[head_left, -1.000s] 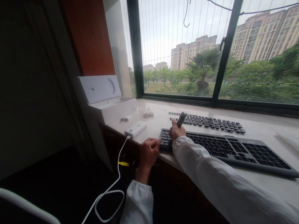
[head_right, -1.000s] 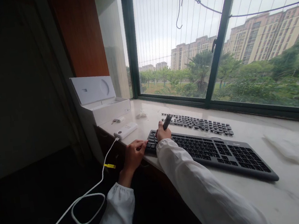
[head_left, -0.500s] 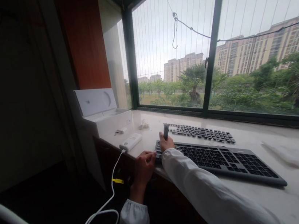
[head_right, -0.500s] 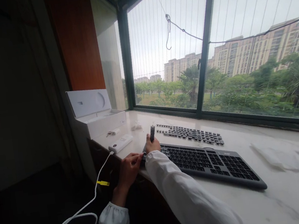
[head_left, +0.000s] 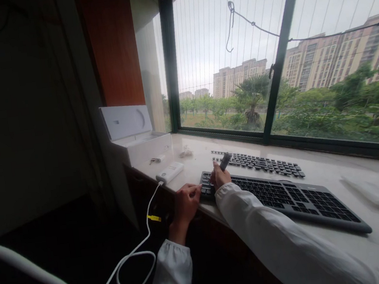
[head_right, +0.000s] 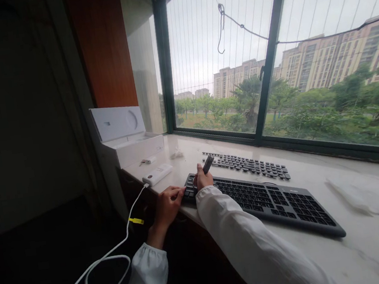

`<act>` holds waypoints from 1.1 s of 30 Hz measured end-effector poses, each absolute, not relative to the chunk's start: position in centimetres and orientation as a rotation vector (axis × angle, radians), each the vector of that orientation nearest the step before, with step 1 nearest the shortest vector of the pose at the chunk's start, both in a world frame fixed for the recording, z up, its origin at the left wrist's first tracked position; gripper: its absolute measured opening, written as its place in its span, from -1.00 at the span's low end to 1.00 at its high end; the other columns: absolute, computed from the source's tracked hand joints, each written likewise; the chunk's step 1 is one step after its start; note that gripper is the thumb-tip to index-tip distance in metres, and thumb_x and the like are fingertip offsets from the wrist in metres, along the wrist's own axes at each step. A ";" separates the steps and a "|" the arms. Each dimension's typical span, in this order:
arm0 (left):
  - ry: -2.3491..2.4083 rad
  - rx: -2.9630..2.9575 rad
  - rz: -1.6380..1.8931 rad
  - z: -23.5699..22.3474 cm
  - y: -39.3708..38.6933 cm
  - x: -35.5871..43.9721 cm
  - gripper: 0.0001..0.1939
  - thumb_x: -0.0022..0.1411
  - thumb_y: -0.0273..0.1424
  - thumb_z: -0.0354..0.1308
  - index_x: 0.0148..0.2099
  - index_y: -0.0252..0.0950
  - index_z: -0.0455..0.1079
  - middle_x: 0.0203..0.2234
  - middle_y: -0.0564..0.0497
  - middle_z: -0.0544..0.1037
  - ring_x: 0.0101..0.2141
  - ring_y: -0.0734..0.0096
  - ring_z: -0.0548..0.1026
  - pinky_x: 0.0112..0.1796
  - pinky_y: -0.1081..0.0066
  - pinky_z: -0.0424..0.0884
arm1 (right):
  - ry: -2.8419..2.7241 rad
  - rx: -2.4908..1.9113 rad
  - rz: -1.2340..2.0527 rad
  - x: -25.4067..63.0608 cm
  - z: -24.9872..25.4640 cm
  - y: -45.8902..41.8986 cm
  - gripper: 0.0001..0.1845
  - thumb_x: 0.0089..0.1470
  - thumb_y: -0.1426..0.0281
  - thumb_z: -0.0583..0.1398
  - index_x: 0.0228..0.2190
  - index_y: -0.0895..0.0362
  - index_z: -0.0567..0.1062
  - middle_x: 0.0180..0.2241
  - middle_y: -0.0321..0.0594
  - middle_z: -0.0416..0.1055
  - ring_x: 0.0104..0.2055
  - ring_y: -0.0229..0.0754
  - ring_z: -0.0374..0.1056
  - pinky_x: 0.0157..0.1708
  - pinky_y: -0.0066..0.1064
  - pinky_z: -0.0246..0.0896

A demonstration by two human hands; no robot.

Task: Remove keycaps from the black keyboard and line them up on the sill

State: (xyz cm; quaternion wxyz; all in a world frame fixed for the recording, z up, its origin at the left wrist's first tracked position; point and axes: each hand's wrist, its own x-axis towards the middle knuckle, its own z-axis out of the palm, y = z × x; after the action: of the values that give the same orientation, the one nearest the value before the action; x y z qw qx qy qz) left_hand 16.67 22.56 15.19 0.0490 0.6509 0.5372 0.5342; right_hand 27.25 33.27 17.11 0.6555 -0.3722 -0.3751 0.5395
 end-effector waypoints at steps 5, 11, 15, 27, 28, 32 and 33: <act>1.645 1.976 1.620 15.4 22.4 16.8 -0.68 0.27 -0.24 -0.01 -0.26 -0.26 0.53 -0.34 -0.03 0.55 -0.35 0.43 0.48 -0.31 0.47 0.35 | -0.811 -0.755 1.312 27.0 17.4 32.9 -0.52 -0.07 0.13 0.19 -0.63 0.03 -0.01 -0.79 -0.53 -0.12 -0.77 -0.40 -0.18 -0.80 -0.49 -0.23; 1.675 1.930 1.612 15.3 22.5 16.8 -0.72 0.25 -0.27 0.02 -0.21 -0.27 0.52 -0.31 -0.05 0.56 -0.35 0.40 0.48 -0.27 0.42 0.38 | -0.854 -0.769 1.300 27.1 17.6 32.8 -0.53 -0.04 0.09 0.14 -0.63 0.01 -0.04 -0.79 -0.53 -0.16 -0.76 -0.38 -0.21 -0.78 -0.46 -0.22; 1.687 1.923 1.601 15.2 22.6 16.8 -0.73 0.24 -0.27 0.04 -0.20 -0.27 0.51 -0.31 -0.05 0.55 -0.37 0.42 0.47 -0.28 0.43 0.38 | -0.857 -0.838 1.246 27.0 18.0 32.5 -0.53 -0.05 0.05 0.12 -0.64 0.01 -0.03 -0.80 -0.50 -0.13 -0.77 -0.36 -0.18 -0.78 -0.44 -0.18; 1.672 1.886 1.333 16.2 23.7 15.4 -0.73 0.12 -0.21 0.14 -0.20 -0.23 0.50 -0.47 0.02 0.56 -0.48 0.43 0.48 -0.41 0.48 0.36 | -1.284 -0.863 0.934 26.4 18.5 30.2 -0.47 -0.08 -0.07 0.11 -0.70 0.10 0.21 -0.81 -0.39 0.11 -0.74 -0.34 0.05 -0.69 -0.47 -0.01; 1.659 1.892 1.302 16.3 23.8 15.2 -0.73 0.11 -0.21 0.14 -0.20 -0.23 0.50 -0.45 0.02 0.56 -0.48 0.43 0.48 -0.42 0.49 0.36 | -1.282 -0.857 0.909 26.4 18.6 30.0 -0.47 -0.07 -0.06 0.10 -0.72 0.11 0.21 -0.81 -0.38 0.11 -0.73 -0.34 0.06 -0.68 -0.47 0.00; 1.571 1.916 1.237 16.7 24.2 14.7 -0.73 0.10 -0.23 0.15 -0.18 -0.23 0.48 -0.31 0.01 0.57 -0.44 0.44 0.49 -0.43 0.51 0.37 | -1.258 -0.843 0.842 26.5 18.7 29.4 -0.44 -0.03 -0.06 0.07 -0.75 0.10 0.17 -0.82 -0.38 0.08 -0.73 -0.35 0.05 -0.66 -0.47 0.00; 1.551 1.922 1.226 16.7 24.2 14.7 -0.73 0.10 -0.24 0.14 -0.17 -0.22 0.48 -0.30 0.01 0.57 -0.43 0.44 0.50 -0.43 0.52 0.38 | -1.255 -0.841 0.830 26.5 18.7 29.3 -0.44 -0.02 -0.06 0.06 -0.75 0.09 0.17 -0.82 -0.39 0.08 -0.73 -0.35 0.04 -0.66 -0.47 0.00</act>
State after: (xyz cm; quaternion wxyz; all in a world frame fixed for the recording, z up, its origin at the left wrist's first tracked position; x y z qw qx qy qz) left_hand 14.71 24.22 16.75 0.1908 0.6841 0.5522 0.4365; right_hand 26.47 29.28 18.70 0.6512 -0.3702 -0.5527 0.3653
